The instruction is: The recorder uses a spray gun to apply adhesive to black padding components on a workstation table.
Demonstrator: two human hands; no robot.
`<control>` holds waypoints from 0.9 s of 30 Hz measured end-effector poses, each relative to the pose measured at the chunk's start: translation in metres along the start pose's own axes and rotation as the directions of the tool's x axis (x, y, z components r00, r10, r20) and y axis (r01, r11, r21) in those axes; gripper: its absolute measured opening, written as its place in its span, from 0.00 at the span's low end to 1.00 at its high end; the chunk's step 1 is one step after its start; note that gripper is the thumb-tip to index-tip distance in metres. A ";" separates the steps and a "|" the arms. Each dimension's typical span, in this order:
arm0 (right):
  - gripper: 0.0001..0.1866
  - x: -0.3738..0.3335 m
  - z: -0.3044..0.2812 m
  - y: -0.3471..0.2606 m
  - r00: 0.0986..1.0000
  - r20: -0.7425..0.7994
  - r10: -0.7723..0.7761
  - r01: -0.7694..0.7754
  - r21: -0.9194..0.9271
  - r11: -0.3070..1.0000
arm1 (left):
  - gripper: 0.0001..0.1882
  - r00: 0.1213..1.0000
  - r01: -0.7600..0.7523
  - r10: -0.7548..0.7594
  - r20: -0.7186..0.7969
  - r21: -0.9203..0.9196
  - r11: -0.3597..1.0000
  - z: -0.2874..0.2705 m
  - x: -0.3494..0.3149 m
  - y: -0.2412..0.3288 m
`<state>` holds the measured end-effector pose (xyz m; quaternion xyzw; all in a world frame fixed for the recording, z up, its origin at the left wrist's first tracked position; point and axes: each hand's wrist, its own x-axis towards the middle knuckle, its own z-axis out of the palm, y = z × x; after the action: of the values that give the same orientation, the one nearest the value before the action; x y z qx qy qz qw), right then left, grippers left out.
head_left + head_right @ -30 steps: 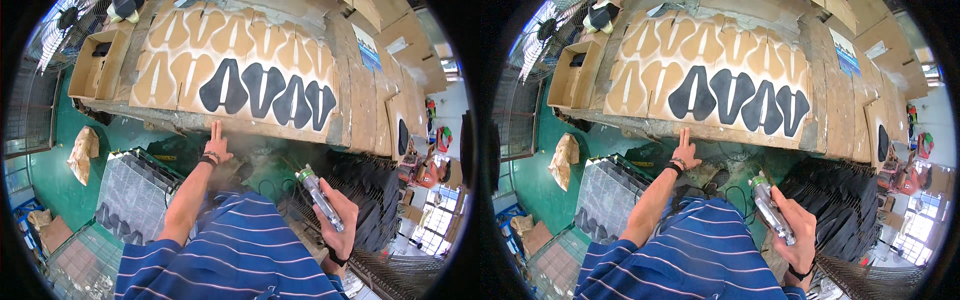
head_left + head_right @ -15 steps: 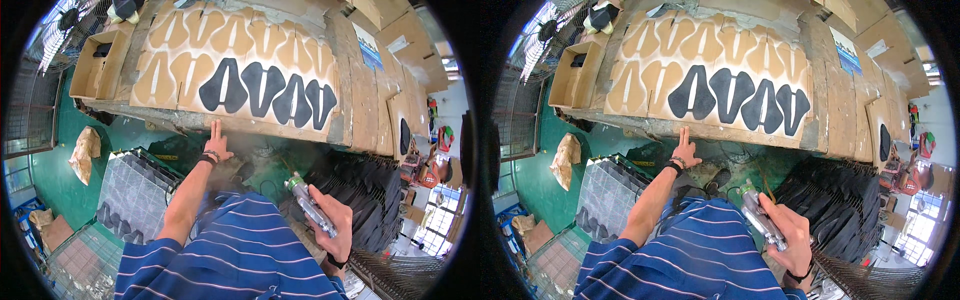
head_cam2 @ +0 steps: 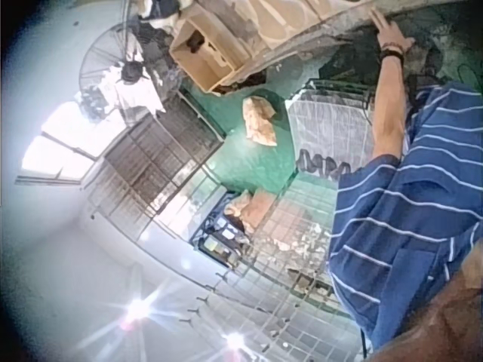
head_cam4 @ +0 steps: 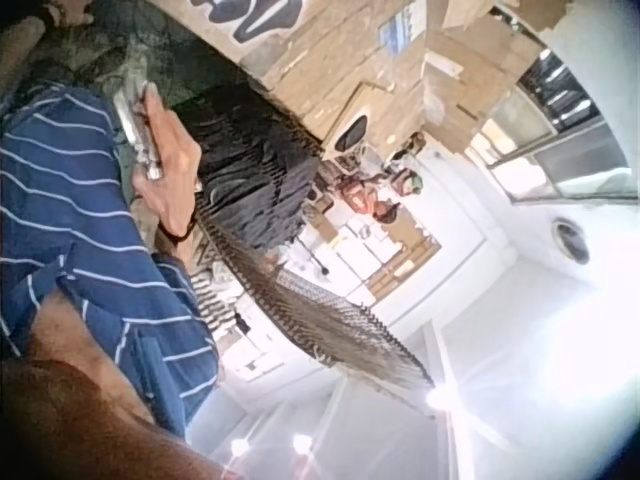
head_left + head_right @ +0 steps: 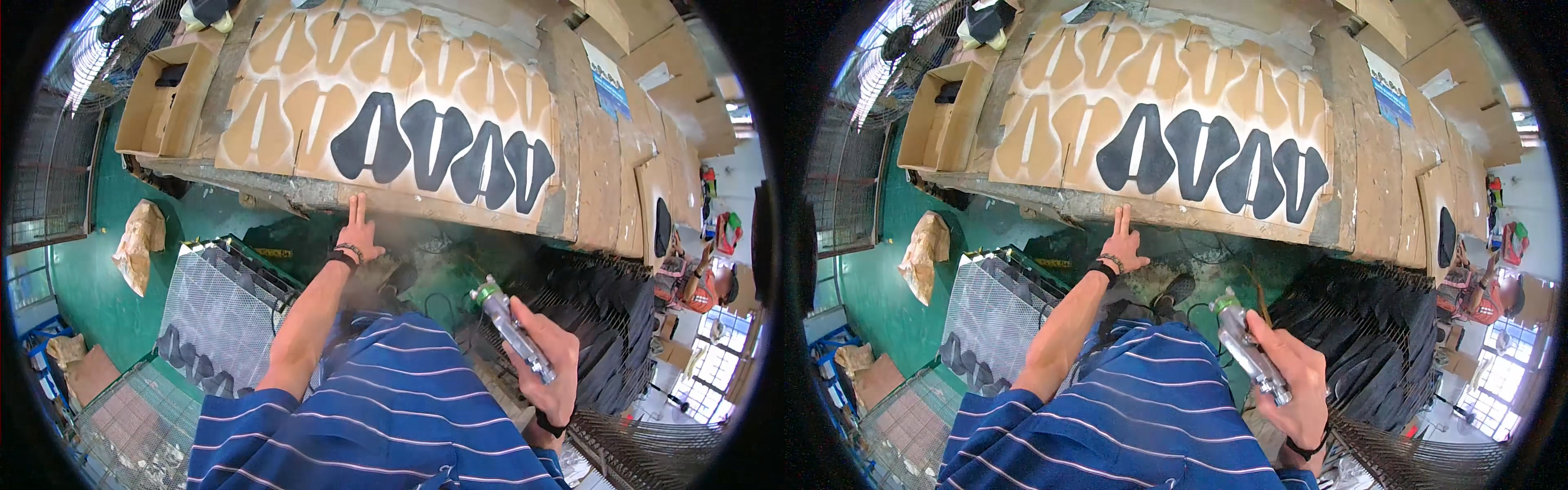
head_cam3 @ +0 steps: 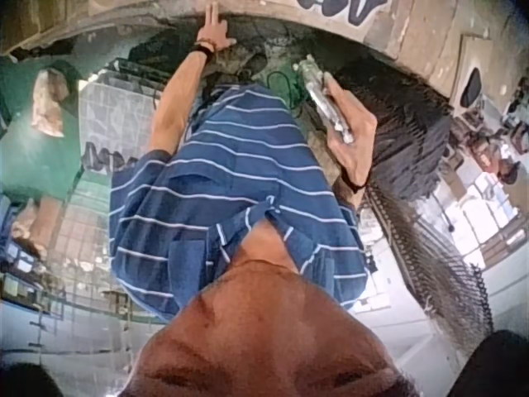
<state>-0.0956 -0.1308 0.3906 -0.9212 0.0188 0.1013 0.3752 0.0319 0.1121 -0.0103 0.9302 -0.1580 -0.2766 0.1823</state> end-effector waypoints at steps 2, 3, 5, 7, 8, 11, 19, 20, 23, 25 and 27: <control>0.42 -0.003 -0.001 0.004 1.000 0.020 -0.002 0.002 0.003 1.000 | 0.31 1.000 0.009 -0.009 0.012 0.017 1.000 -0.001 0.002 0.000; 0.41 -0.005 -0.003 0.004 1.000 0.017 0.022 -0.022 -0.010 1.000 | 0.33 1.000 0.017 -0.018 0.021 0.034 0.999 -0.001 0.002 0.000; 0.40 -0.004 -0.003 0.009 0.999 -0.036 0.026 -0.026 -0.014 1.000 | 0.33 1.000 0.017 -0.018 0.026 0.033 0.999 -0.001 0.002 0.000; 0.40 -0.002 -0.004 0.009 0.995 -0.091 0.031 -0.034 -0.023 0.999 | 0.33 0.999 0.016 -0.017 0.031 0.033 0.999 -0.002 0.002 0.001; 0.40 -0.001 -0.003 0.008 0.989 -0.145 0.034 -0.039 -0.033 0.999 | 0.33 0.999 0.024 -0.026 0.043 0.028 0.999 -0.003 0.002 0.002; 0.40 -0.004 -0.005 0.009 0.993 -0.116 0.016 -0.017 -0.016 1.000 | 0.33 0.998 0.027 -0.028 0.050 0.020 0.999 -0.003 0.002 0.003; 0.42 -0.004 -0.015 0.010 1.000 -0.022 -0.019 0.018 -0.036 0.999 | 0.32 0.999 0.024 -0.024 0.027 0.015 1.000 -0.002 0.003 0.001; 0.42 -0.004 -0.017 0.009 0.998 0.056 -0.014 0.017 -0.056 0.998 | 0.31 1.000 0.012 -0.012 0.016 0.005 1.000 -0.001 0.000 0.000; 0.36 -0.001 -0.009 0.002 0.996 -0.079 0.028 -0.031 -0.041 0.999 | 0.30 1.000 -0.008 0.008 0.018 -0.004 1.000 -0.005 0.001 0.004; 0.30 0.004 -0.007 -0.005 0.984 -0.171 0.044 -0.051 -0.035 0.998 | 0.30 1.000 -0.007 0.007 0.028 -0.004 1.000 -0.006 0.001 0.004; 0.30 0.010 -0.004 -0.009 0.982 -0.185 0.021 -0.028 -0.032 0.999 | 0.30 0.999 -0.004 0.005 0.041 -0.010 1.000 -0.007 0.000 0.002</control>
<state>-0.0843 -0.1267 0.3982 -0.9327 0.0632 0.0201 0.3545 0.0351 0.1117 -0.0040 0.9231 -0.1625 -0.2958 0.1841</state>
